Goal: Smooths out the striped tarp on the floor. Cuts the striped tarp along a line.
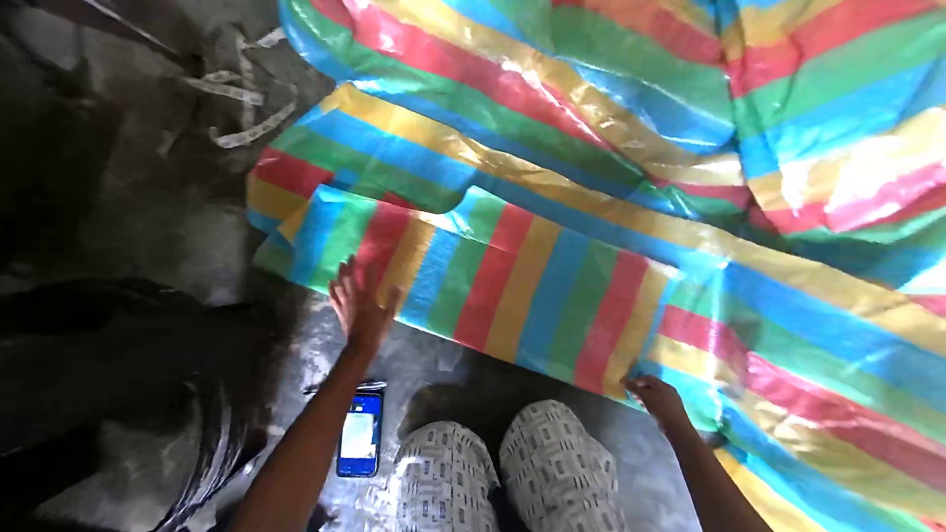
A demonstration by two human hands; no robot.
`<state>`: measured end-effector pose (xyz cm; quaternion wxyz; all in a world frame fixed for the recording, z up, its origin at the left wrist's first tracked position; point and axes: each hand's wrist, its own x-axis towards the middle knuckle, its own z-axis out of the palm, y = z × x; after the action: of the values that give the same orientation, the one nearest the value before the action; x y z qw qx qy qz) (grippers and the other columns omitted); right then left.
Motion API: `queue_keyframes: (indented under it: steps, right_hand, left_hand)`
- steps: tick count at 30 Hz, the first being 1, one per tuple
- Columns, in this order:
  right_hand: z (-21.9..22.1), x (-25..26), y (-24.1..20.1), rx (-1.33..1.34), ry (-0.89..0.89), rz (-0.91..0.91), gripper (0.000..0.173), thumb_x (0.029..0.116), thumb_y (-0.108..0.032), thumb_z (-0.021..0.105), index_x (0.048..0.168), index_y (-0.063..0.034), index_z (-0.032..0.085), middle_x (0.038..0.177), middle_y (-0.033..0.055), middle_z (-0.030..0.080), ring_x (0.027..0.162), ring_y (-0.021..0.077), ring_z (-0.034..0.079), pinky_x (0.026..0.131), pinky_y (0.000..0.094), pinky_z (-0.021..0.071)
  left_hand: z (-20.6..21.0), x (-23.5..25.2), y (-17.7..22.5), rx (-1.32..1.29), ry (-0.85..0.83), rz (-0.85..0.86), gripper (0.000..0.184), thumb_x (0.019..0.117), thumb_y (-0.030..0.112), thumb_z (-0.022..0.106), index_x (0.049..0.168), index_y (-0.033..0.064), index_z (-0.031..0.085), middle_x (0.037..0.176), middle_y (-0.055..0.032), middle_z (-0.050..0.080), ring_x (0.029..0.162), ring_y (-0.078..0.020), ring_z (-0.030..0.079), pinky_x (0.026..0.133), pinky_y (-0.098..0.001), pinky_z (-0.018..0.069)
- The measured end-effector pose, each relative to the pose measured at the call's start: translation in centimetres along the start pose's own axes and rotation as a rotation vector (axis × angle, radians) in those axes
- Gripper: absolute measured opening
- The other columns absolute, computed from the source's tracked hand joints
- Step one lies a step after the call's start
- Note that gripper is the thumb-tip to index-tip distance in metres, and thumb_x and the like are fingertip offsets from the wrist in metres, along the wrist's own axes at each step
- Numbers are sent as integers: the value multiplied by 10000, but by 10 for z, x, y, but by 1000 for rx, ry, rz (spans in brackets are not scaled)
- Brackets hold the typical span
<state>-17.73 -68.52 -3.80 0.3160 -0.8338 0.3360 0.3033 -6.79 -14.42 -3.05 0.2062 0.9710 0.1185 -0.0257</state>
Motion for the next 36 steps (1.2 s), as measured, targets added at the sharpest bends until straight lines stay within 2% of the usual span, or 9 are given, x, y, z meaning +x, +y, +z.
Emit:
queue_keyframes:
  steps: [2, 6, 8, 10, 17, 24, 31, 33, 36]
  right_hand:
    - [-2, -4, -3, -8, -11, 0, 273, 988, -166, 681, 1073, 92, 661, 1006, 245, 665, 879, 303, 622, 834, 500, 500]
    - [-5, -6, -10, -8, -39, -13, 309, 996, -180, 665, 1122, 101, 647, 1066, 260, 658, 935, 313, 627, 876, 494, 498]
    - [-8, -4, -9, -9, -68, -2, 331, 1003, -190, 654, 1157, 102, 641, 1124, 272, 653, 1001, 331, 633, 927, 498, 494]
    - [-9, -2, -8, 5, -88, 19, 343, 1008, -196, 651, 1178, 101, 641, 1158, 280, 654, 1043, 348, 638, 963, 504, 488]
    - [-8, 0, 5, 104, -55, -21, 279, 999, -166, 667, 1083, 101, 667, 1056, 267, 670, 955, 347, 646, 911, 517, 505]
    - [-4, 6, 13, 154, -29, -26, 280, 977, -183, 701, 1055, 85, 674, 1053, 261, 667, 979, 362, 633, 908, 554, 487]
    - [-3, 3, 12, 164, -8, -19, 258, 970, -173, 706, 1040, 74, 675, 1010, 252, 665, 947, 354, 624, 870, 558, 479]
    - [0, -5, 8, 105, 74, -48, 271, 955, -151, 720, 1092, 73, 652, 1030, 264, 663, 952, 389, 635, 862, 577, 487]
    - [20, -25, -17, -114, 298, -222, 386, 986, -192, 668, 1272, 59, 601, 1245, 313, 595, 1160, 494, 581, 965, 654, 463]
  left_hand:
    - [34, -40, 32, -38, -120, 296, 733, 943, 554, 633, 1542, 158, 482, 1671, -239, 246, 1555, -485, 141, 1189, -759, 85]
    - [76, -84, 72, -8, -358, 669, 618, 987, 559, 564, 1515, 240, 530, 1632, -247, 338, 1524, -500, 245, 1173, -754, 166]
    - [83, -88, 83, 11, -531, 724, 498, 1058, 394, 521, 1537, 259, 500, 1628, -239, 350, 1528, -494, 241, 1193, -726, 152]
    - [91, -90, 83, 31, -561, 760, 453, 1080, 277, 495, 1533, 255, 506, 1610, -232, 389, 1526, -475, 266, 1195, -724, 155]
    - [110, -89, 73, 60, -407, 847, 668, 924, -37, 635, 1507, 273, 539, 1585, -232, 428, 1497, -492, 320, 1171, -739, 204]
    - [117, -88, 66, 64, -379, 863, 532, 1036, 190, 533, 1555, 286, 467, 1641, -202, 347, 1530, -476, 254, 1192, -724, 151]
    - [117, -87, 65, 63, -395, 845, 483, 1066, 275, 488, 1548, 293, 479, 1645, -202, 339, 1540, -454, 245, 1210, -701, 125]
    - [118, -86, 65, 66, -376, 855, 471, 1069, 294, 478, 1540, 294, 490, 1635, -206, 358, 1531, -459, 266, 1205, -701, 143]
    - [119, -86, 64, 76, -347, 865, 466, 1081, 327, 433, 1544, 311, 481, 1646, -179, 350, 1537, -439, 263, 1202, -696, 147]
